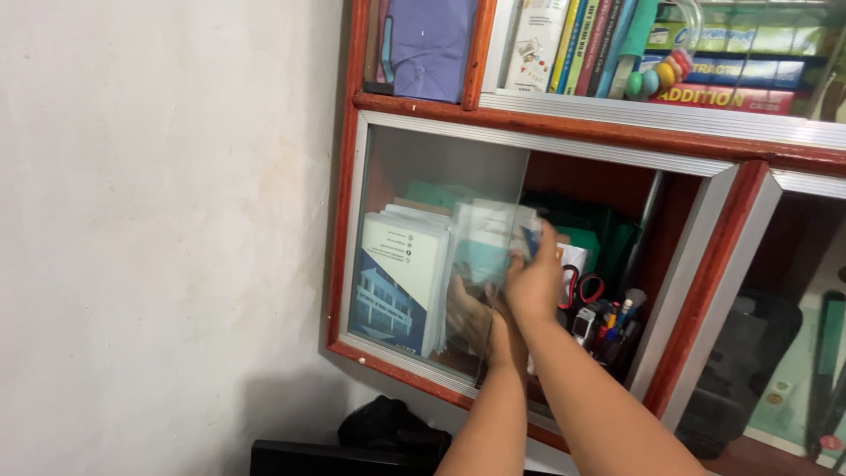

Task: Organizing documents and school supplies into a cabinet.

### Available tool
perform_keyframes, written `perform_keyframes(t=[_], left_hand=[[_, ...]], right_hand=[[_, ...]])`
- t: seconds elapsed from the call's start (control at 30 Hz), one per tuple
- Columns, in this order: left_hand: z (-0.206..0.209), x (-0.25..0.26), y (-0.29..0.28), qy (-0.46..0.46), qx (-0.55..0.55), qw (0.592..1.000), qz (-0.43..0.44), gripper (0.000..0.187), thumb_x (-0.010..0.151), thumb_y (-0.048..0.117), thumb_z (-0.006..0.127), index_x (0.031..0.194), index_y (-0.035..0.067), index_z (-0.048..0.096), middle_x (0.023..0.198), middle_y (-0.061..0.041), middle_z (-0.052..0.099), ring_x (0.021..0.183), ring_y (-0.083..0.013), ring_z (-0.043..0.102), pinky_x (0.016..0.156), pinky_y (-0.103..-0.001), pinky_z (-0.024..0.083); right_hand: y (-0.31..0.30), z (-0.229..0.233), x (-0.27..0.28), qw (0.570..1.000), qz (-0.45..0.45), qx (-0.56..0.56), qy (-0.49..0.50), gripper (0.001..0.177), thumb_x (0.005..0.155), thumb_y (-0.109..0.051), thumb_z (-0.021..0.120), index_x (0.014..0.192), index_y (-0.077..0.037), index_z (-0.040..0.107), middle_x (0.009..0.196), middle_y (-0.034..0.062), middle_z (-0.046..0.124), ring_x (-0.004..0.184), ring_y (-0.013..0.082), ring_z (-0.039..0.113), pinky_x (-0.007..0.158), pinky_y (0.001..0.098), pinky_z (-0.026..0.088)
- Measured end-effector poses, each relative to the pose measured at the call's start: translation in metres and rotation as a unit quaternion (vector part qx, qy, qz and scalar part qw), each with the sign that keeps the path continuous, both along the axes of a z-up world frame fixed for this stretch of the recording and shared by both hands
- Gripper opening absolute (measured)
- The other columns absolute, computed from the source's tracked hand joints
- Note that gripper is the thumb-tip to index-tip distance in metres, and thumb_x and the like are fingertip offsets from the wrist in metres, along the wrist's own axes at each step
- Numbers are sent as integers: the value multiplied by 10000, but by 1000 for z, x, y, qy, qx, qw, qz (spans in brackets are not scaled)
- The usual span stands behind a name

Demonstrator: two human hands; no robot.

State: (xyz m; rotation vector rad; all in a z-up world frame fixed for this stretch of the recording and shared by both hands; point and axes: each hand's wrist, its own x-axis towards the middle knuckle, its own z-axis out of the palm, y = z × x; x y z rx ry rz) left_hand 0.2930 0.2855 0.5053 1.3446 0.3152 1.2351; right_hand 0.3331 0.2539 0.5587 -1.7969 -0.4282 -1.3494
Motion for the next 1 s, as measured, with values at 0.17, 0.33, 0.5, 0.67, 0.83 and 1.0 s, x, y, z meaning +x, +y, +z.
perform_keyframes(t=[0.17,0.33,0.5,0.67,0.83,1.0], left_hand=[[-11,27,5,45,7,999,27,665,969,503,509,1470,75,424,1494,-166,501,1402,-367,412,1152,-517,298],[2,-3,8,79,30,996,37,705,983,464,526,1526,48,357,1568,-213,380,1447,-406,316,1165,-533,221],[-21,3,-17,119,77,989,-33,683,1024,374,525,1575,62,269,1641,-225,245,1509,-415,181,1192,-559,118],[-43,-59,-13,-29,87,967,-239,644,989,161,545,1568,56,283,1634,-196,296,1522,-371,226,1201,-487,202],[-67,-73,9,-78,52,948,-305,468,964,83,570,1427,39,514,1455,-150,563,1371,-284,519,1130,-395,394],[-82,-76,28,-85,-47,922,-375,238,975,120,622,1149,-11,719,1115,-84,781,1063,-158,739,953,-285,563]], right_hand=[[12,0,26,953,261,34,151,679,866,-75,663,1492,-157,414,1204,203,673,983,316,654,840,448,540],[-14,7,29,902,241,-81,348,589,923,-166,661,1463,-88,438,1110,231,699,879,318,658,818,466,532],[-20,4,32,899,113,-224,360,594,959,-260,644,1442,-14,402,1151,269,698,1011,340,704,899,427,557],[14,3,39,878,216,-139,404,594,917,-256,615,1451,-81,424,1252,247,641,1044,374,689,842,476,595],[33,-3,44,805,369,-45,461,637,889,-271,640,1470,-199,387,1462,195,502,1191,362,603,842,480,595],[13,-44,78,821,405,-154,373,678,887,-157,605,1516,-255,369,1514,103,398,1361,292,501,1038,513,515]])
